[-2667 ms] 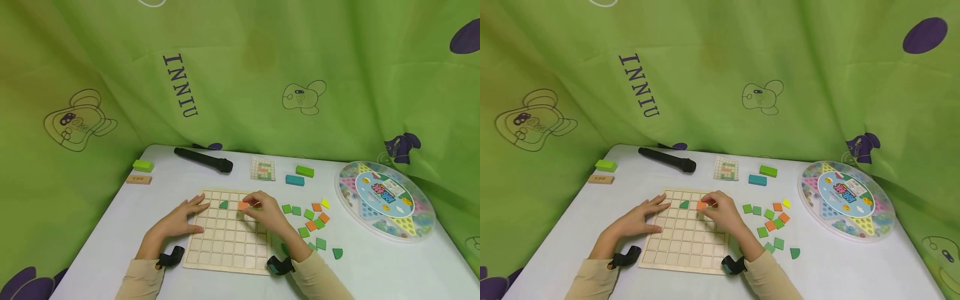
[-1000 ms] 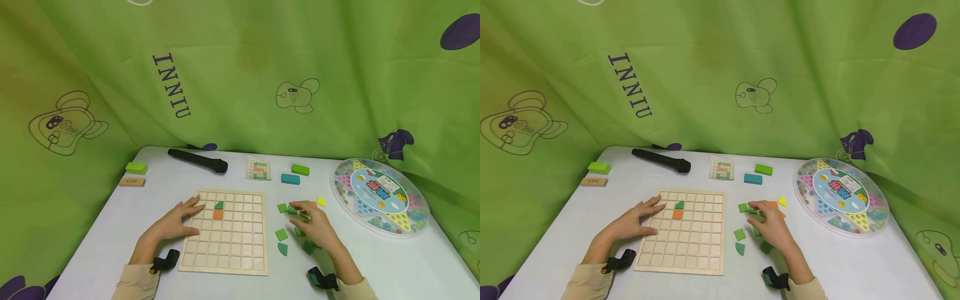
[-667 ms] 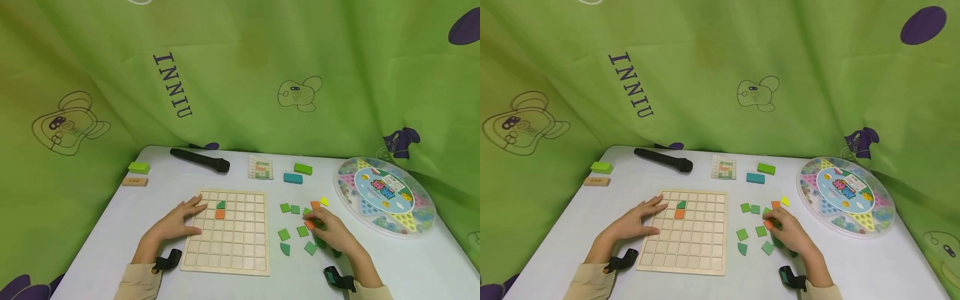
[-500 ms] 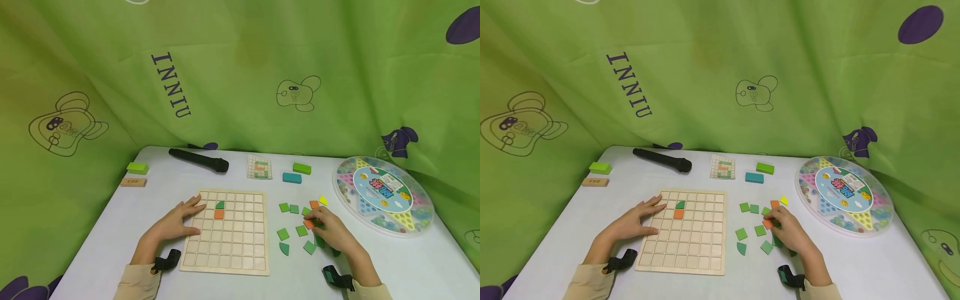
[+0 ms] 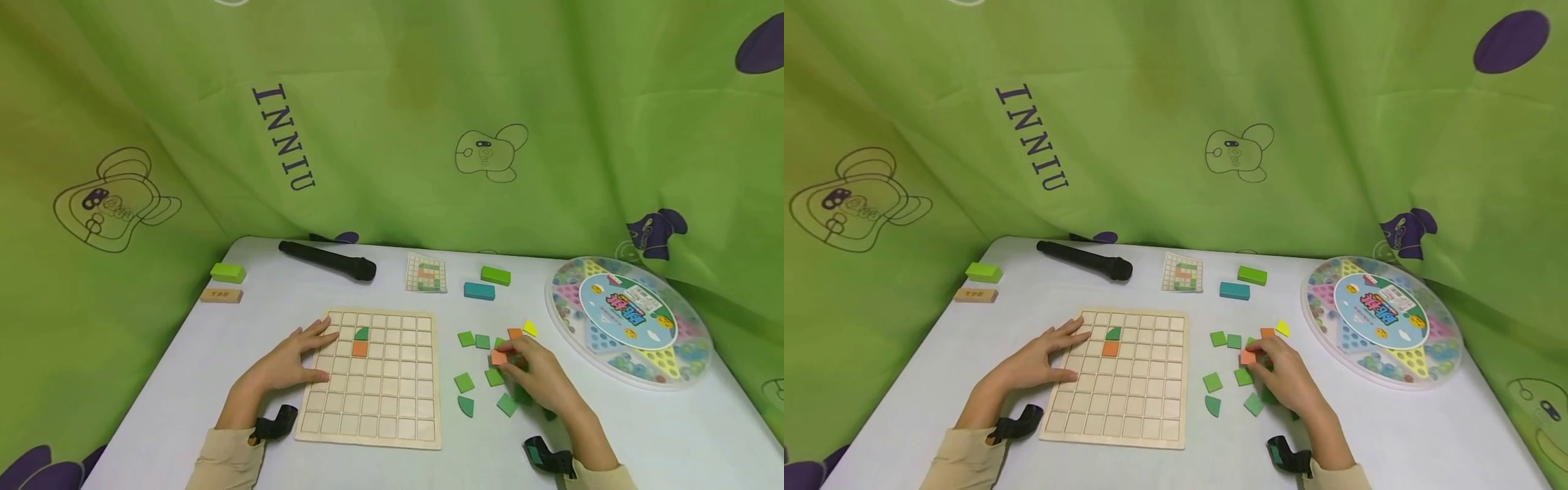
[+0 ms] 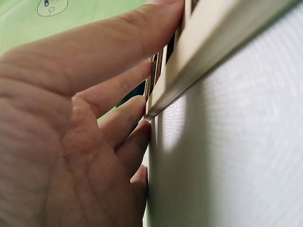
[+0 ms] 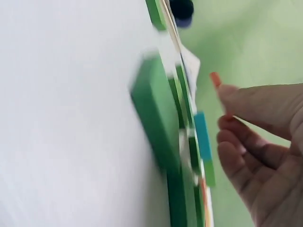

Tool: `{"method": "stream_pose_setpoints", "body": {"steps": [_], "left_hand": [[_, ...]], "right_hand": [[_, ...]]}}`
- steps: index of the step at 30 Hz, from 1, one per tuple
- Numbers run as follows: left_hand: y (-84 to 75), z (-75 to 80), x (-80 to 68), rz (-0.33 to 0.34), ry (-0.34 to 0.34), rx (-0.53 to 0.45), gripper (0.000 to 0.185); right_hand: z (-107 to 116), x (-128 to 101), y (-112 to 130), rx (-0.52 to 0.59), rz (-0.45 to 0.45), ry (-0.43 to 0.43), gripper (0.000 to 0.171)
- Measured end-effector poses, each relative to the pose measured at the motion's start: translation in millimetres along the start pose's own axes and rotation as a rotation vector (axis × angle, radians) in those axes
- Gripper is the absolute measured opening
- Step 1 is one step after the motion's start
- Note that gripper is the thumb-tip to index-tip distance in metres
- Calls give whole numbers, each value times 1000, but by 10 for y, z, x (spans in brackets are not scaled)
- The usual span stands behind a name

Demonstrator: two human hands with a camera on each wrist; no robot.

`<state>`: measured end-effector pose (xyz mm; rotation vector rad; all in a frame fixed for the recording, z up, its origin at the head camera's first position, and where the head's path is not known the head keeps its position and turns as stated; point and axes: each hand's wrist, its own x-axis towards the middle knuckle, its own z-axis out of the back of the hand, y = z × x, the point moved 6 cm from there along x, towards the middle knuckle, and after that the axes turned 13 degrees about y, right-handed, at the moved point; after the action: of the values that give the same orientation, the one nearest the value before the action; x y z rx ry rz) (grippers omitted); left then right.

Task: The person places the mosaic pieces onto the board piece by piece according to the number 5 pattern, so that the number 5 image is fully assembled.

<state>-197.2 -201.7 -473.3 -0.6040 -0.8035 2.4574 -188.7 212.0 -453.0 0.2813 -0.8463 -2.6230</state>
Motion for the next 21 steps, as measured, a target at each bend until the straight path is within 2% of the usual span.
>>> {"method": "stream_pose_setpoints", "body": {"steps": [5, 11, 16, 21], "left_hand": [[-22, 34, -4, -1, -2, -10, 78], [-51, 59, 4, -22, -1, -5, 78], [-57, 46, -4, -43, -1, 3, 77], [-36, 40, -32, -43, -6, 14, 77]], "right_hand": [[-53, 52, 294, 80, 64, -49, 25], [-242, 244, 819, 197, 148, -60, 26], [-448, 484, 1198, 303, 178, -19, 24], [-722, 765, 1498, 345, 186, 92, 21]]}}
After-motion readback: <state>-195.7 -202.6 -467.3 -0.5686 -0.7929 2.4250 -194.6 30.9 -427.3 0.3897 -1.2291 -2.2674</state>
